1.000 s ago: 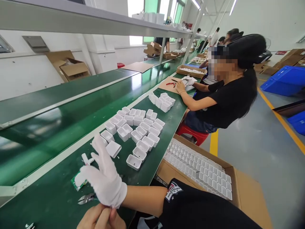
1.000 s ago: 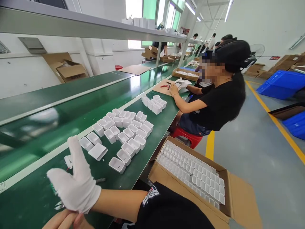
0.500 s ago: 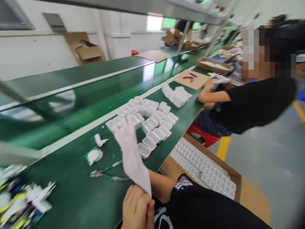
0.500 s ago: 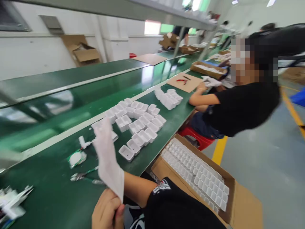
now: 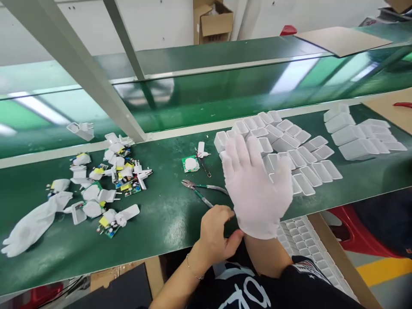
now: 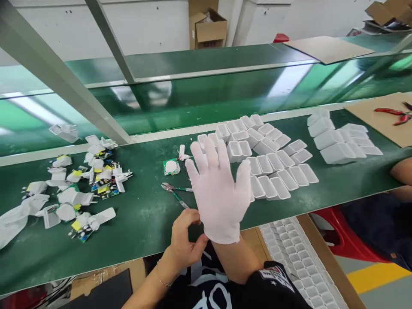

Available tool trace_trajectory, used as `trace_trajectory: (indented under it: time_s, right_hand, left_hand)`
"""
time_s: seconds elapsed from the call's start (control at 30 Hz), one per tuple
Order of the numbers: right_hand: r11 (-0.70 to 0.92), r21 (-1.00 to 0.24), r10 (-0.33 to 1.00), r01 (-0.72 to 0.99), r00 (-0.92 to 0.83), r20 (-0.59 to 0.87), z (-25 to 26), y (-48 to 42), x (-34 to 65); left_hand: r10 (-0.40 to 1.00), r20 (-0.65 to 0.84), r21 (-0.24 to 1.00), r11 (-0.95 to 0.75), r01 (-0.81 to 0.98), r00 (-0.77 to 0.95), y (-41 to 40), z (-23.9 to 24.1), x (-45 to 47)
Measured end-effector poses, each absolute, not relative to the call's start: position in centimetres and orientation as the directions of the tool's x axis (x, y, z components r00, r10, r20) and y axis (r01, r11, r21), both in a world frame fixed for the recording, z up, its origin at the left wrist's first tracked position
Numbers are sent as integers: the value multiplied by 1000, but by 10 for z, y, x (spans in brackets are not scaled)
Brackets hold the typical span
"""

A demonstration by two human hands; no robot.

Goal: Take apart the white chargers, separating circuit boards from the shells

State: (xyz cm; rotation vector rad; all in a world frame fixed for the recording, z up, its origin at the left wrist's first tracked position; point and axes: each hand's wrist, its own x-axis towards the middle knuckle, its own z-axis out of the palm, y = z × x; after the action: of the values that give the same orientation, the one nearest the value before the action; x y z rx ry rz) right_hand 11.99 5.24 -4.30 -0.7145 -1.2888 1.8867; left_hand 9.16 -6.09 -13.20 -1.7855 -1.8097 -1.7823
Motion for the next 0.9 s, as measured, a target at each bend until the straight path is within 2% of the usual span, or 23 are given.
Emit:
trace_trajectory:
  time_s: [0.17,0.27,0.37,0.43,0.5,0.53,0.6,0.67,0.73,0.9]
  right_hand:
    - [-125,-985,696,-115,-718,-4,-53,52,115]
    - [-25,-996,713,-90,-699,45,-54,55,114]
    - [124,-984,708,-125,-684,176,-53,57,111]
    - [263,-960,608,-100,-755,245,-54,56,107]
    - [503,-863,488,45,-839,240,-58,57,101]
    - [639,-757,439,136,-873,214,-61,59,97]
    - [846,-469,353,255,-926,132,-70,65,86]
    - [926,-268,284,267,-958,29,-83,72,73]
    - [938,-220,268,270,-963,-38,-96,80,61]
    - [897,-268,354,350,-935,-36,-96,82,51]
  left_hand:
    - [660,697,615,-346,709,-282,-63,-133,85]
    - [706,688,569,-382,729,-167,-69,-135,88]
    - [805,587,547,-317,775,-85,-77,-139,90]
    - [858,508,543,-256,800,-71,-83,-142,86]
    - [889,457,521,-265,811,-4,-89,-142,79]
    - [899,438,511,-278,814,33,-93,-141,74]
    - [914,401,505,-273,819,57,-101,-140,66]
    - [922,387,526,-227,819,7,-110,-139,61]
    - [924,378,558,-176,811,-59,-119,-140,60]
    - [926,351,648,-133,750,-139,-139,-141,69]
